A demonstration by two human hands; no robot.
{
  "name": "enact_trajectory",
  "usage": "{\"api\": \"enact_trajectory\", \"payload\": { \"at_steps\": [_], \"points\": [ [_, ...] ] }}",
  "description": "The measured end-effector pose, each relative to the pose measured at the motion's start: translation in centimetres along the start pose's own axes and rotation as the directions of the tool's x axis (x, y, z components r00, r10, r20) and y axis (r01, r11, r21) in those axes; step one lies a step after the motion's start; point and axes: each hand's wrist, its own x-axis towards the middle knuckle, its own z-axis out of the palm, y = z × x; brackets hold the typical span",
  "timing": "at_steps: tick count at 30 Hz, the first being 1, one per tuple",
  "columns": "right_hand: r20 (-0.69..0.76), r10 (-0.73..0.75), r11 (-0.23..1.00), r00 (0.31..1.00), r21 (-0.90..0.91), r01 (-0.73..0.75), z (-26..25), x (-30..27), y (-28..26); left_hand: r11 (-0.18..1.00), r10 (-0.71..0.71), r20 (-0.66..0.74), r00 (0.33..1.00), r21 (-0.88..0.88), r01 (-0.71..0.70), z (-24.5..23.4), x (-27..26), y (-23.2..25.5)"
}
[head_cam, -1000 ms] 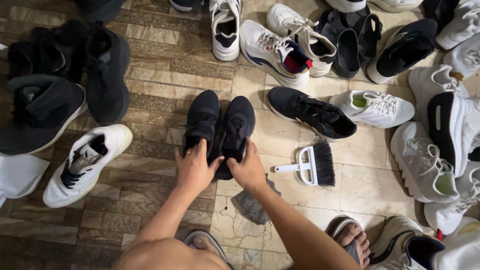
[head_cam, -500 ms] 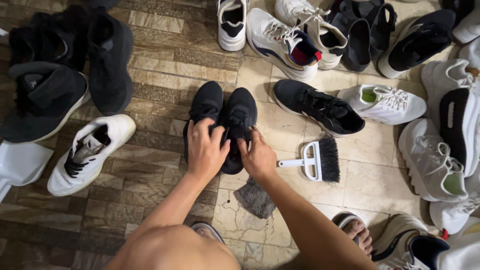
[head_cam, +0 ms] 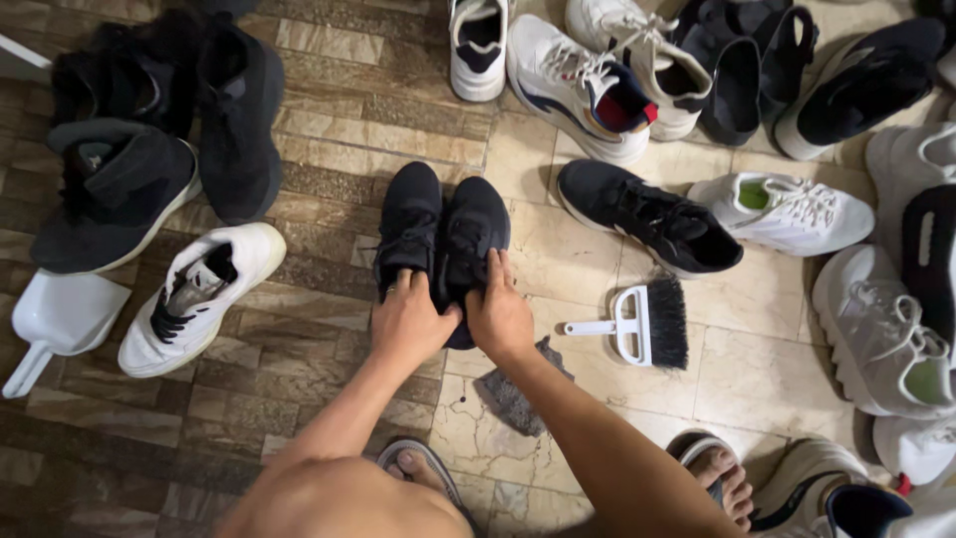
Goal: The person cleans several pairs of shoes using a brush and a cloth, then places them on a wooden shoe rack. The person picks up shoes from the floor, brushes them, wipes them, and arranges them on the shelves.
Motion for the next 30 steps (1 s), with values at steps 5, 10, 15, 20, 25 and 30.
{"api": "enact_trajectory", "payload": {
  "at_steps": [5,10,15,20,25,30],
  "points": [
    [-0.117,-0.133,0.987,0.984,-0.106,0.120,0.0,1.2,-0.3,0.988,-0.146,0.230,0.962,0.080,0.131,-2.1,2.2,1.5],
    [0.049,0.131,0.985,0.990,-0.116,-0.125,-6.6,2.4,-6.9,0.991,-0.085,0.188,0.979,0.117,0.064,-7.0,3.2,3.2],
    [-0.421,-0.307,0.952,0.854,-0.155,0.265,-19.6,-0.7,-17.3,0.984,0.067,-0.032,0.997,0.169,-0.061,-15.3,0.7,8.2],
    [-0.186,-0.260,0.928,0.947,0.222,0.299,-31.7,-7.7,-25.4,0.971,0.174,-0.198,0.965,0.198,-0.135,-25.5,-6.1,16.5],
    [0.227,0.207,0.912,0.952,0.308,-0.272,-43.1,-10.3,-31.0,0.950,0.310,-0.369,0.876,0.151,-0.273,-37.5,-15.2,25.5],
    [0.241,0.241,0.903,0.940,0.299,-0.308,-54.0,-14.4,-39.7,0.936,0.333,-0.484,0.809,0.065,-0.346,-49.0,-21.3,31.8]
  ]
}}
